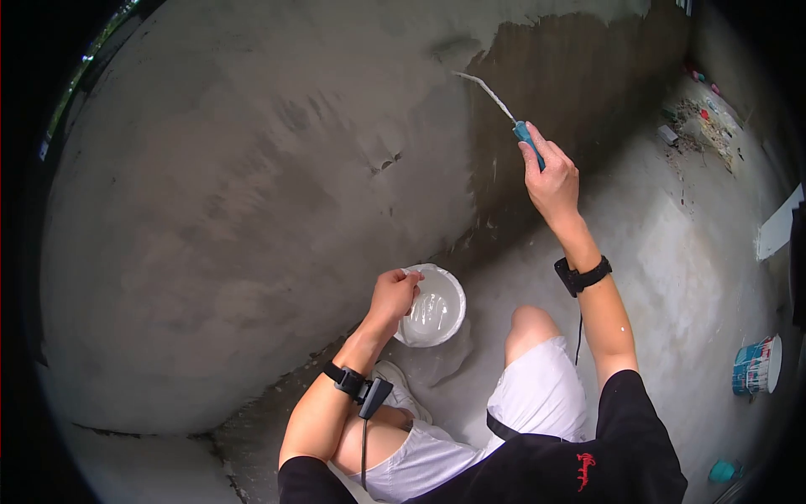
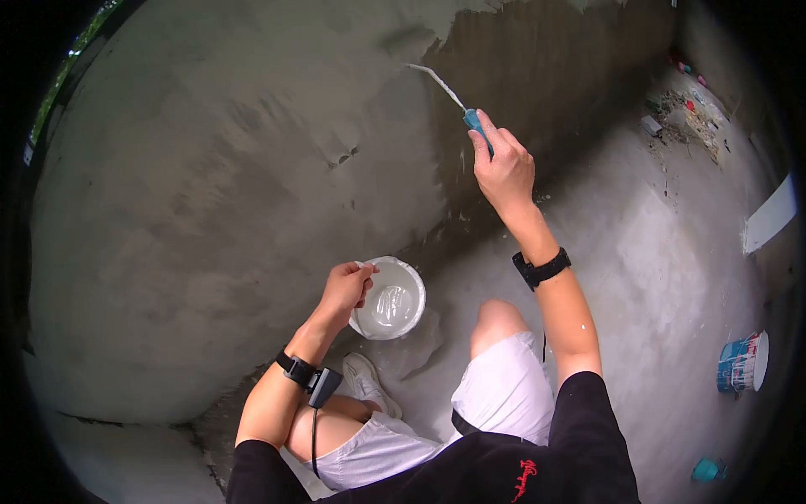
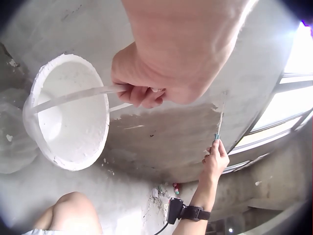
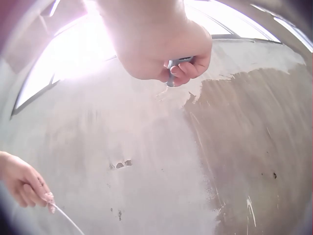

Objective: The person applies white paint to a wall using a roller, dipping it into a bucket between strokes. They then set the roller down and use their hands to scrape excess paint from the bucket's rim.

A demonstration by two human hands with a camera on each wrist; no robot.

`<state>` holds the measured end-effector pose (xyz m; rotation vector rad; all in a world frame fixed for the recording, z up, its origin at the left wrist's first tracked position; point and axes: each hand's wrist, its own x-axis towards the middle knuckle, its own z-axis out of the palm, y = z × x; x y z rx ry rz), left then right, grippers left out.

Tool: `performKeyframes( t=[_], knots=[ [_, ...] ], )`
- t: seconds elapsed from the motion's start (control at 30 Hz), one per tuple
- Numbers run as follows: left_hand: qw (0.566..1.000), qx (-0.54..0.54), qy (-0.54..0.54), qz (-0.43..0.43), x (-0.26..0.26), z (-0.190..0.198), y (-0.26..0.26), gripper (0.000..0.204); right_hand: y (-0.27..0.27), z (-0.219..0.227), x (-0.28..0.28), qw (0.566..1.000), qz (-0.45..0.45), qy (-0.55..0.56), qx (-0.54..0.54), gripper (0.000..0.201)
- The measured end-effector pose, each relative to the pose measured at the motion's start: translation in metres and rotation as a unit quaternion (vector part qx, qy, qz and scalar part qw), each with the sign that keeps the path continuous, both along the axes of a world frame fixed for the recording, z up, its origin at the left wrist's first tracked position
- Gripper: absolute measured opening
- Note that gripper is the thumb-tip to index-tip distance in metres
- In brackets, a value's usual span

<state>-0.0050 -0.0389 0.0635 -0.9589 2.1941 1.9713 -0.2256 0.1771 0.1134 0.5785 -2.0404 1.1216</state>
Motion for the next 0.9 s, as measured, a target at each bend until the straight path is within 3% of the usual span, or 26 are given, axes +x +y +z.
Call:
performKeyframes(
  t=[0.2,0.53,0.6,0.83,0.9],
  knots=[
    [1.000,-0.009,-0.014,-0.013,-0.002,0.003,0.001,0.022,-0.001,-0.017,-0.008,1.000,0.021,-0.018,0.010,0.036],
    [1.000,-0.008,0.012,0.009,-0.001,-0.006,-0.005,0.024,0.005,-0.145,0.035,0.988,0.053,-0.095,0.110,0.037],
    [1.000,-0.015,0.007,0.013,-0.002,-0.007,-0.002,0.022,0.004,-0.159,0.045,0.980,0.009,-0.105,0.169,0.036],
    [1.000,-0.023,0.003,0.003,-0.003,-0.005,-0.001,0.022,0.003,-0.174,0.053,0.975,0.010,-0.098,0.198,0.035],
    [1.000,-0.025,0.004,0.003,-0.002,-0.003,-0.002,0.022,-0.003,-0.173,0.062,0.988,0.017,-0.059,0.139,0.034]
  ],
)
